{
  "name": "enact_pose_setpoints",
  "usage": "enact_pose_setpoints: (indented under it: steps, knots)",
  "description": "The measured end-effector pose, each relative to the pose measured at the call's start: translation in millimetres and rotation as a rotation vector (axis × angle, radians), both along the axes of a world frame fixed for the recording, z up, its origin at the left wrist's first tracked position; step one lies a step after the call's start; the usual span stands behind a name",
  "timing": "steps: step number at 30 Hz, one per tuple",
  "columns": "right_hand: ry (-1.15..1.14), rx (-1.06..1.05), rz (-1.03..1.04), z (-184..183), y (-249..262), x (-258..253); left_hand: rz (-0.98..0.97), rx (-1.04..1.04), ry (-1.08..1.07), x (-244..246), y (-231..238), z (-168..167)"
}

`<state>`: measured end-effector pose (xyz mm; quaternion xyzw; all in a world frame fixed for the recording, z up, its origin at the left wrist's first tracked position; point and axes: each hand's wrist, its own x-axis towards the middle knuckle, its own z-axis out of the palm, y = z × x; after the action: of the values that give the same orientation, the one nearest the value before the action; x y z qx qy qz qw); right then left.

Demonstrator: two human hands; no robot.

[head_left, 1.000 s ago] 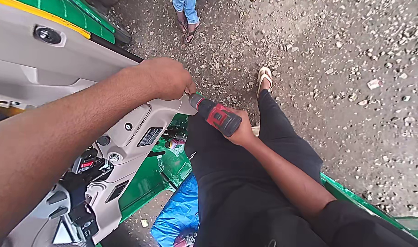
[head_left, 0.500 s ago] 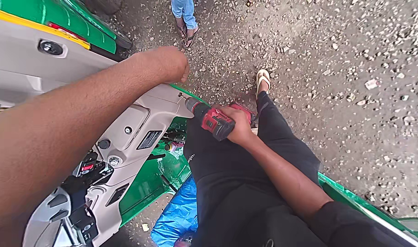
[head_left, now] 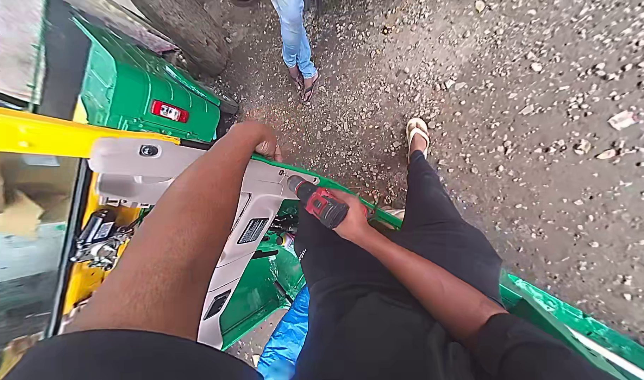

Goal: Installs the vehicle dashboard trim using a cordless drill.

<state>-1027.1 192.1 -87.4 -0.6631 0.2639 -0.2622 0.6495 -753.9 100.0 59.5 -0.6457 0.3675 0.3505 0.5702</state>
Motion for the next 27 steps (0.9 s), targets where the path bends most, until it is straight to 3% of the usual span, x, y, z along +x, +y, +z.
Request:
enact_pose_setpoints:
  steps: [10,27]
  knots:
    - [0.024,0.031,-0.014,3,15,3,0.135,-0.042,-0.067,-6,6,4]
    - [0.049,0.025,-0.092,6,28,8,0.067,-0.059,-0.094,-6,9,5]
